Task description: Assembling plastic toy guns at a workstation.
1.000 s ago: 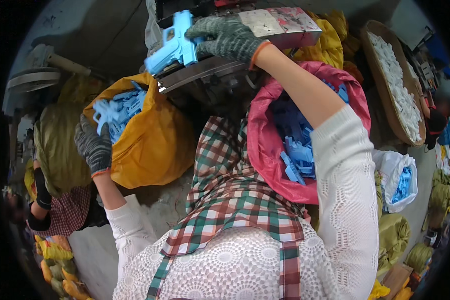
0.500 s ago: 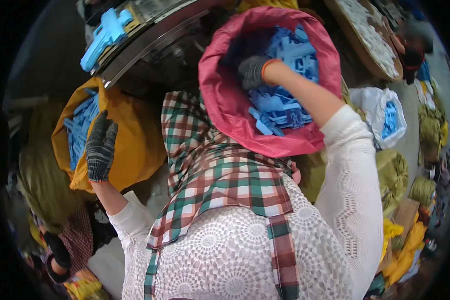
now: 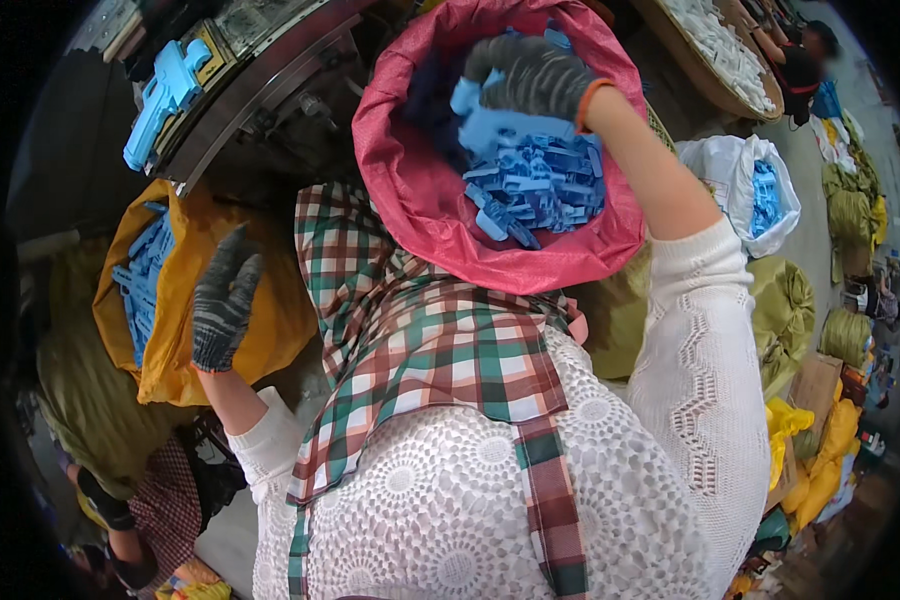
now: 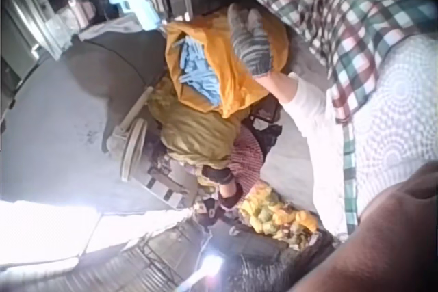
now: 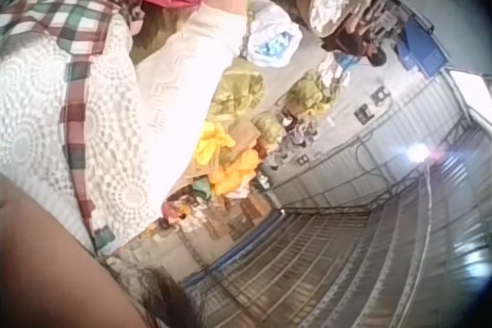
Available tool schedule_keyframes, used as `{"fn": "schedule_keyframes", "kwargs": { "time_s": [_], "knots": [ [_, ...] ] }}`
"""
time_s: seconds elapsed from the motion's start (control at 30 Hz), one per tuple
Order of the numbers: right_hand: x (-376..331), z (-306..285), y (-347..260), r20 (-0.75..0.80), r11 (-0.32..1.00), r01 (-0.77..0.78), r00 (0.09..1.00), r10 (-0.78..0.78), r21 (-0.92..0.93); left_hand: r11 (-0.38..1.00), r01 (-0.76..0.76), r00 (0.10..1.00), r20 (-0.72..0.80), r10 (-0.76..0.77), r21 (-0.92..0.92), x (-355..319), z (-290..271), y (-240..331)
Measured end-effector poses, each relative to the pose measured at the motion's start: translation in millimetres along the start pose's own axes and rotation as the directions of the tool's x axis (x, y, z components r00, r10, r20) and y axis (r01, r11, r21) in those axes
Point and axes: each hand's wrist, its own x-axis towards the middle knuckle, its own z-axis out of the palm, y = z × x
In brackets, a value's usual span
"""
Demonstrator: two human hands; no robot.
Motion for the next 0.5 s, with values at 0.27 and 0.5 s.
{"fn": "schedule_keyframes", "kwargs": {
  "time_s": [0.27, 0.5],
  "knots": [
    [0, 30, -94, -0.297, 0.714, 0.34, 0.936, -0.191, 0.612, 0.467, -0.013, 0.97, 0.103, 0.221, -0.884, 15, 74, 30],
    [12, 25, -128, -0.217, 0.744, 0.335, 0.942, -0.255, 0.578, 0.359, 0.029, 0.999, 0.012, -0.048, -0.933, 19, 31, 9]
  ]
}}
